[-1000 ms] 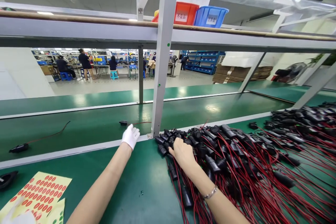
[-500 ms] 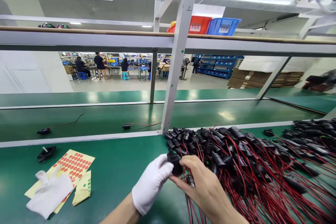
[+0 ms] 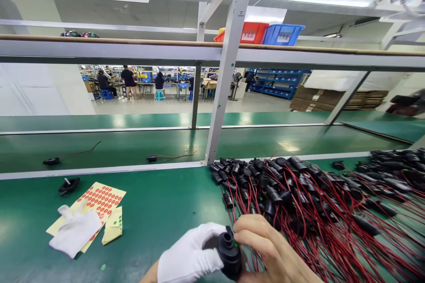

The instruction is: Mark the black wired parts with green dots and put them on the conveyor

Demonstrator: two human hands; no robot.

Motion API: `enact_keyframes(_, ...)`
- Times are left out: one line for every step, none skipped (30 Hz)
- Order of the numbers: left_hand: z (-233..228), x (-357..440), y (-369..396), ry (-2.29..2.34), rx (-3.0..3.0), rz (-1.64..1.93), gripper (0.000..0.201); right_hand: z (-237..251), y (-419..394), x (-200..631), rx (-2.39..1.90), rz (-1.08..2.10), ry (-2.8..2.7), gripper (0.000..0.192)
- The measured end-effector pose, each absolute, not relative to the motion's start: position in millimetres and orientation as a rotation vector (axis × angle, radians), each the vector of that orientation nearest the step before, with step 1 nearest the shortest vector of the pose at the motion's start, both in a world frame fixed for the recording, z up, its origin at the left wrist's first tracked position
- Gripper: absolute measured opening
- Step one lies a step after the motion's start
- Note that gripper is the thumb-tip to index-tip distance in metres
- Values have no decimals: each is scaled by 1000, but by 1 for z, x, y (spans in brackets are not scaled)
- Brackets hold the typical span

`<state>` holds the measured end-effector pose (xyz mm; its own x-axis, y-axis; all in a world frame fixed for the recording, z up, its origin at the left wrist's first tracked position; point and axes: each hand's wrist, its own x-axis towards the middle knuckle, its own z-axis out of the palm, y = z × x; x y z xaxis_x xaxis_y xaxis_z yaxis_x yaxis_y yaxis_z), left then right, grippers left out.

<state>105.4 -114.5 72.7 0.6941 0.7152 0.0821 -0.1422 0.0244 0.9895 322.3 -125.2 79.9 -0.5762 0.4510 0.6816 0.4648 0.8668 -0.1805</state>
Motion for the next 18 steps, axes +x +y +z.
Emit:
enact_keyframes(74,104,-115,495,1428,689,41,83,-127,321,-649,2,-2271,39)
enact_keyframes(75,104,-115,476,1445,673,43,88,-128,319,-642,23,-2277,41)
enact_keyframes(75,104,-115,459,1451,662,45,92,-129,317,-643,39,-2285,43)
enact_keyframes(75,104,-115,441,1449,658,49,96,-130,316,-648,46,-2295,44)
enact_keyframes(73,105,-115,426,1444,655,52,99,-131,314,-655,47,-2312,45)
enact_keyframes(71,107,-115,418,1439,656,54,101,-131,313,-653,38,-2326,46)
enact_keyframes(69,108,-115,422,1432,666,55,102,-130,312,-646,24,-2339,47)
enact_keyframes(67,110,-115,436,1427,684,56,101,-129,310,-636,7,-2343,48)
enact_keyframes(65,111,-115,460,1424,711,55,99,-128,309,-632,-4,-2333,49)
enact_keyframes(64,113,-114,489,1423,742,54,96,-126,308,-637,-6,-2309,50)
enact_keyframes(63,114,-114,514,1422,769,53,92,-124,307,-662,6,-2278,50)
enact_keyframes(62,116,-114,533,1414,788,53,88,-122,307,-704,30,-2243,49)
enact_keyframes(61,118,-113,543,1393,797,52,85,-120,306,-762,76,-2207,47)
enact_keyframes(60,121,-113,537,1341,802,52,83,-117,307,-839,150,-2175,45)
enact_keyframes(58,124,-112,511,1247,811,53,81,-115,308,-924,252,-2150,43)
enact_keyframes(57,128,-112,470,1115,818,55,81,-113,309,-1003,383,-2128,41)
enact_keyframes(55,133,-112,427,955,821,56,81,-110,312,-1068,533,-2104,37)
enact_keyframes(53,137,-112,384,788,814,57,82,-108,314,-1109,685,-2076,33)
